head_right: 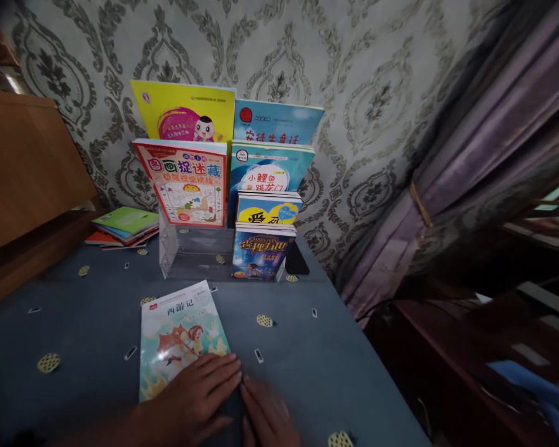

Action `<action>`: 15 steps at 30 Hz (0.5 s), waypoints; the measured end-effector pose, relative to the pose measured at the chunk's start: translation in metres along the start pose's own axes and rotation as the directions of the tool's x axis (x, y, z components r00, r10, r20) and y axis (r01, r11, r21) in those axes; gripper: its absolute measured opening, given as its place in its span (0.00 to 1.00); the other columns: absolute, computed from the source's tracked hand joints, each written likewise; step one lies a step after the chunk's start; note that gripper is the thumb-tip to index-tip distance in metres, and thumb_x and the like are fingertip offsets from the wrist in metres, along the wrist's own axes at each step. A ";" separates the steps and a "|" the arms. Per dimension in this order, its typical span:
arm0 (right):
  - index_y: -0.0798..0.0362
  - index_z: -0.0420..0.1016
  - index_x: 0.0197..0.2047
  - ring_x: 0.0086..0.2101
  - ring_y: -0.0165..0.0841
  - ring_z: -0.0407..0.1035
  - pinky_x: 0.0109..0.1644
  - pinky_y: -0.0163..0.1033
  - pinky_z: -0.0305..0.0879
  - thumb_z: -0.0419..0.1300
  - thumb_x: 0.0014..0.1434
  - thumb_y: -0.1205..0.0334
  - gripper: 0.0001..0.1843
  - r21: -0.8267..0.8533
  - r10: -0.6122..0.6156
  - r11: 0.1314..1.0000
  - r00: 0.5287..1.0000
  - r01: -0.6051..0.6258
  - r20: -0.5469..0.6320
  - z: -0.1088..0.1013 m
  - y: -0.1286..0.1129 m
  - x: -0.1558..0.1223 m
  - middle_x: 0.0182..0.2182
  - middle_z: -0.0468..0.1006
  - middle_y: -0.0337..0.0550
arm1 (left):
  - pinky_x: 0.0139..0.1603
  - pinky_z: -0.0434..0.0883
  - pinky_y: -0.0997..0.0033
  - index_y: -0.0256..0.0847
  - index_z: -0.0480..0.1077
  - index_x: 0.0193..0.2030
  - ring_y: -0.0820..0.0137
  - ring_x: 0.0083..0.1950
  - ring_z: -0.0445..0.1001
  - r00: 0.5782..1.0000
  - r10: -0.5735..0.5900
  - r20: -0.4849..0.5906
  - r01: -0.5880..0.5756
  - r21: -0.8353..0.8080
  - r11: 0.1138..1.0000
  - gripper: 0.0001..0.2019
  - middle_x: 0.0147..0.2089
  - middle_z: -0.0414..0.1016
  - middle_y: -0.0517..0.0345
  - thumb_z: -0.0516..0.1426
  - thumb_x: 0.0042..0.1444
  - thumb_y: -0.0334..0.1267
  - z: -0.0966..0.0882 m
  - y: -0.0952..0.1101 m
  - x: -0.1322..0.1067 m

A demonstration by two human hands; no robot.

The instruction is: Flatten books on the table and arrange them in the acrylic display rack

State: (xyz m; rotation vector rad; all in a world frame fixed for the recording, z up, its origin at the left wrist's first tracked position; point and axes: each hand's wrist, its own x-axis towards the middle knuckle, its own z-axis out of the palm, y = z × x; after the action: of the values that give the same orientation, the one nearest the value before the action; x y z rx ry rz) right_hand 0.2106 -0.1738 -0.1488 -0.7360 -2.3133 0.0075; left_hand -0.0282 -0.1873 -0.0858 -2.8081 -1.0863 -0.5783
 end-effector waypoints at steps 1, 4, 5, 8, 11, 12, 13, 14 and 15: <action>0.47 0.48 0.74 0.52 0.37 0.75 0.55 0.41 0.75 0.52 0.66 0.71 0.35 -0.015 -0.012 1.000 1.000 0.012 0.020 -0.003 -0.004 0.003 0.55 0.78 0.47 | 0.64 0.67 0.62 0.32 0.64 0.63 0.62 0.65 0.69 0.999 -0.024 -0.022 0.024 -0.004 1.000 0.24 0.62 0.73 0.44 0.52 0.68 0.47 -0.001 0.002 -0.001; 0.53 0.44 0.75 0.55 0.38 0.72 0.56 0.42 0.73 0.50 0.65 0.71 0.37 -0.043 -0.056 0.997 0.994 0.060 0.091 -0.010 -0.010 0.011 0.58 0.76 0.51 | 0.63 0.69 0.63 0.33 0.68 0.60 0.64 0.61 0.72 0.992 -0.067 -0.109 0.068 0.005 0.998 0.18 0.58 0.76 0.47 0.51 0.69 0.41 0.004 0.008 -0.003; 0.54 0.44 0.74 0.55 0.39 0.72 0.56 0.43 0.73 0.50 0.65 0.71 0.37 -0.049 -0.071 0.996 0.991 0.077 0.112 -0.011 -0.011 0.013 0.58 0.75 0.52 | 0.63 0.69 0.63 0.34 0.68 0.59 0.65 0.60 0.73 0.988 -0.074 -0.133 0.075 0.005 0.997 0.17 0.57 0.77 0.47 0.51 0.68 0.40 0.007 0.010 -0.004; 0.55 0.49 0.73 0.55 0.39 0.72 0.56 0.45 0.73 0.50 0.63 0.72 0.36 -0.055 -0.097 0.993 0.985 0.106 0.141 -0.012 -0.013 0.016 0.58 0.75 0.52 | 0.62 0.70 0.63 0.34 0.69 0.58 0.65 0.59 0.74 0.982 -0.076 -0.172 0.077 -0.002 0.997 0.16 0.54 0.79 0.48 0.52 0.68 0.36 0.011 0.011 -0.005; 0.55 0.55 0.71 0.57 0.39 0.70 0.58 0.47 0.71 0.51 0.61 0.74 0.35 -0.049 -0.073 0.996 0.987 0.081 0.146 -0.013 -0.018 0.018 0.59 0.74 0.51 | 0.61 0.71 0.64 0.34 0.70 0.56 0.65 0.57 0.76 0.984 -0.067 -0.165 0.065 -0.018 0.998 0.14 0.52 0.79 0.48 0.52 0.67 0.34 0.005 0.011 -0.003; 0.55 0.57 0.70 0.57 0.39 0.69 0.58 0.47 0.71 0.51 0.61 0.74 0.34 -0.045 -0.061 0.997 0.988 0.068 0.145 -0.014 -0.020 0.018 0.60 0.74 0.51 | 0.60 0.72 0.64 0.34 0.70 0.55 0.65 0.56 0.76 0.986 -0.061 -0.156 0.057 -0.028 0.998 0.13 0.52 0.79 0.48 0.52 0.67 0.33 0.003 0.011 -0.002; 0.56 0.58 0.69 0.58 0.40 0.69 0.59 0.48 0.70 0.51 0.61 0.75 0.33 -0.041 -0.051 0.997 0.988 0.058 0.145 -0.016 -0.022 0.019 0.60 0.73 0.51 | 0.60 0.72 0.64 0.34 0.70 0.55 0.66 0.56 0.76 0.987 -0.055 -0.149 0.049 -0.038 0.998 0.13 0.51 0.80 0.48 0.51 0.67 0.32 0.000 0.010 -0.001; 0.57 0.59 0.69 0.58 0.40 0.69 0.59 0.49 0.70 0.51 0.60 0.75 0.33 -0.039 -0.045 0.998 0.988 0.051 0.147 -0.017 -0.025 0.020 0.60 0.73 0.51 | 0.60 0.72 0.63 0.35 0.70 0.55 0.66 0.55 0.77 0.988 -0.048 -0.144 0.042 -0.044 0.998 0.13 0.51 0.80 0.47 0.51 0.67 0.32 -0.002 0.010 0.000; 0.58 0.61 0.68 0.58 0.40 0.69 0.59 0.50 0.70 0.52 0.60 0.75 0.32 -0.041 -0.039 0.998 0.987 0.046 0.153 -0.019 -0.027 0.021 0.60 0.73 0.52 | 0.60 0.73 0.63 0.35 0.70 0.54 0.66 0.55 0.77 0.988 -0.042 -0.147 0.035 -0.044 0.998 0.13 0.51 0.80 0.47 0.51 0.67 0.32 -0.003 0.010 0.000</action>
State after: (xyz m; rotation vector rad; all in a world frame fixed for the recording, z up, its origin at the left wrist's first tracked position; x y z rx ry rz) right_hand 0.1964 -0.1889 -0.1162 -0.7307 -2.4810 -0.0066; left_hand -0.0226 -0.1952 -0.0819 -2.7322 -1.1142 -0.8076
